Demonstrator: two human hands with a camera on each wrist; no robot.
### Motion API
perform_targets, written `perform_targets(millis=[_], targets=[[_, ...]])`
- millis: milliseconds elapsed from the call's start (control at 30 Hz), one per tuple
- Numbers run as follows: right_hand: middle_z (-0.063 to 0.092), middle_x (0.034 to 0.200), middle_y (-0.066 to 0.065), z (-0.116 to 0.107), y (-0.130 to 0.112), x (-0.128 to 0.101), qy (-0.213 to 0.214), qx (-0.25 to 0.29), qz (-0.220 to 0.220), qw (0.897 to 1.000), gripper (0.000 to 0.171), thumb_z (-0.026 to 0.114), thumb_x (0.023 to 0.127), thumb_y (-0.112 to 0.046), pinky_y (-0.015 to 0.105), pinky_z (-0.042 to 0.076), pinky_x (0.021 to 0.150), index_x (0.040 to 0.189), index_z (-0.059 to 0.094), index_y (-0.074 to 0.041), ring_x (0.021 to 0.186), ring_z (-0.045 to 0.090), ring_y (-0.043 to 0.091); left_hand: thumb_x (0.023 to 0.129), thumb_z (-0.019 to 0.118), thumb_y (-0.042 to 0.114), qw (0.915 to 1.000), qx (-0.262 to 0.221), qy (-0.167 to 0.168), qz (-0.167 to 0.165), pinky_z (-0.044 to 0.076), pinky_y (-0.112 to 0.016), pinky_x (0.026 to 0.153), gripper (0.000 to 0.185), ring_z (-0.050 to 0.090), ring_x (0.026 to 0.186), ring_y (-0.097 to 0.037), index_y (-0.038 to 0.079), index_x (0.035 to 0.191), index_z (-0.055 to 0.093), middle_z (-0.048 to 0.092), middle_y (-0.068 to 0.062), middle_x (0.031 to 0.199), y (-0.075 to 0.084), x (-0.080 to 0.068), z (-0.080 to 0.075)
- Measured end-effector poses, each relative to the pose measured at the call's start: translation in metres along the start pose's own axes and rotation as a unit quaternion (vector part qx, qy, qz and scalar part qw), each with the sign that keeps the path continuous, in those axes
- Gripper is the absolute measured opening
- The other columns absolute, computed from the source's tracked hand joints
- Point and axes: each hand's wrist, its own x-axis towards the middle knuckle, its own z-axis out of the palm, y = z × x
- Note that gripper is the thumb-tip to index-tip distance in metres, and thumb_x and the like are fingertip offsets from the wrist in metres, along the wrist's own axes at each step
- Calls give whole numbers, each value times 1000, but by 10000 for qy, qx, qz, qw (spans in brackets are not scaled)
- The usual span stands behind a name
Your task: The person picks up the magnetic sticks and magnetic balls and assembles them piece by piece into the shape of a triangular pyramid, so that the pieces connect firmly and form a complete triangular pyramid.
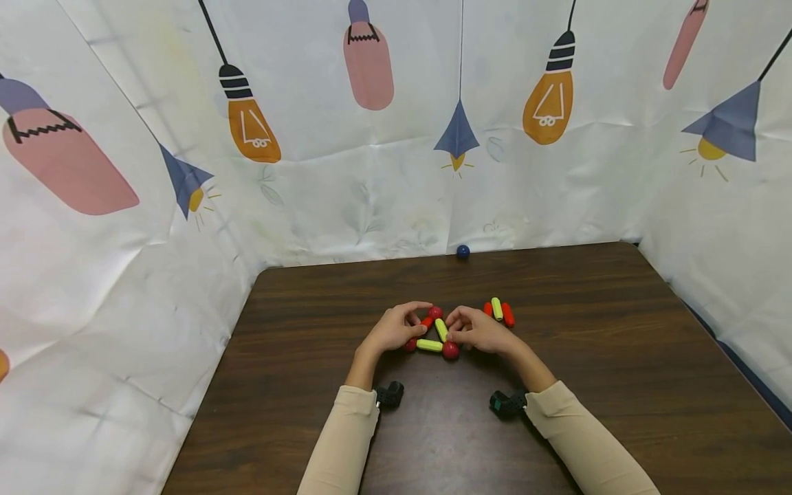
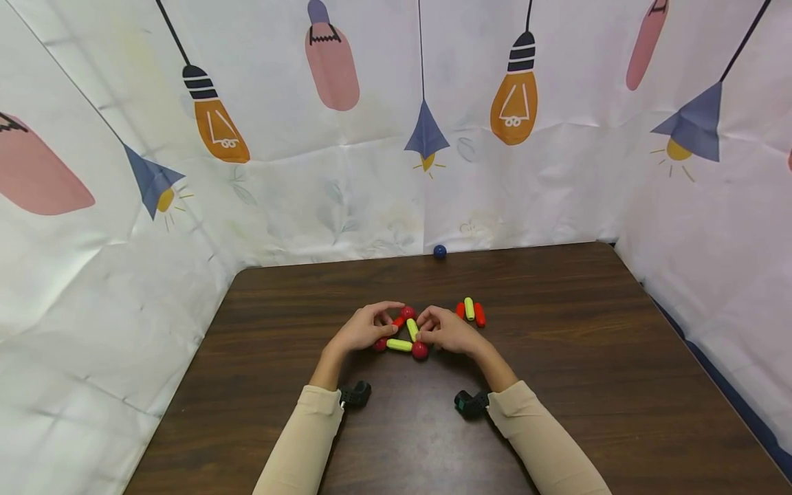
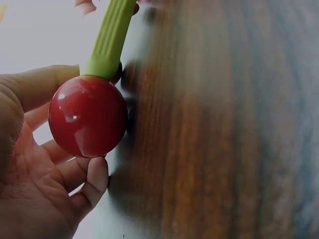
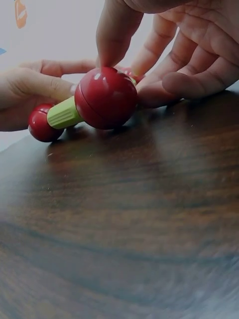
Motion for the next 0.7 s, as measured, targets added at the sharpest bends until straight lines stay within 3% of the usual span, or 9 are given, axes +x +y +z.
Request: perform_targets(millis=[200,333,467,700], targets=[[68,105,13,-8,-3,-4,98,-106,-9,9999,30,65,101,-16,35,55,69,123,55,2,83,65,22,98,70,19,9995,-6,282,-130,50,-31,66,47,62,73,-16,24,143,59,70,-5,96,2,0,1],[67,105,15,-23,-4,-8,293,-259,-47,9992,34,65,102,-20,37,55,70,126,55,3,86,67,26,98,70,20,9995,-34,271,-150,51,-31,66,49,62,73,-16,24,145,58,70,-6,98,2,-1,-1],[67,106,18,-44,-4,-16,670,-374,-108,9970,40,65,102,-23,39,55,70,128,53,5,86,67,30,97,71,22,10000,-5,51,-61,51,-30,65,51,61,71,-15,25,146,56,70,-5,99,-1,-4,-9],[65,113,22,-78,6,-34,1339,-163,26,9909,46,64,103,-26,36,55,68,133,52,6,83,65,29,89,81,23,9974,-178,-695,-5,52,-30,68,63,62,74,-17,19,147,55,66,-8,101,-7,-13,-25]])
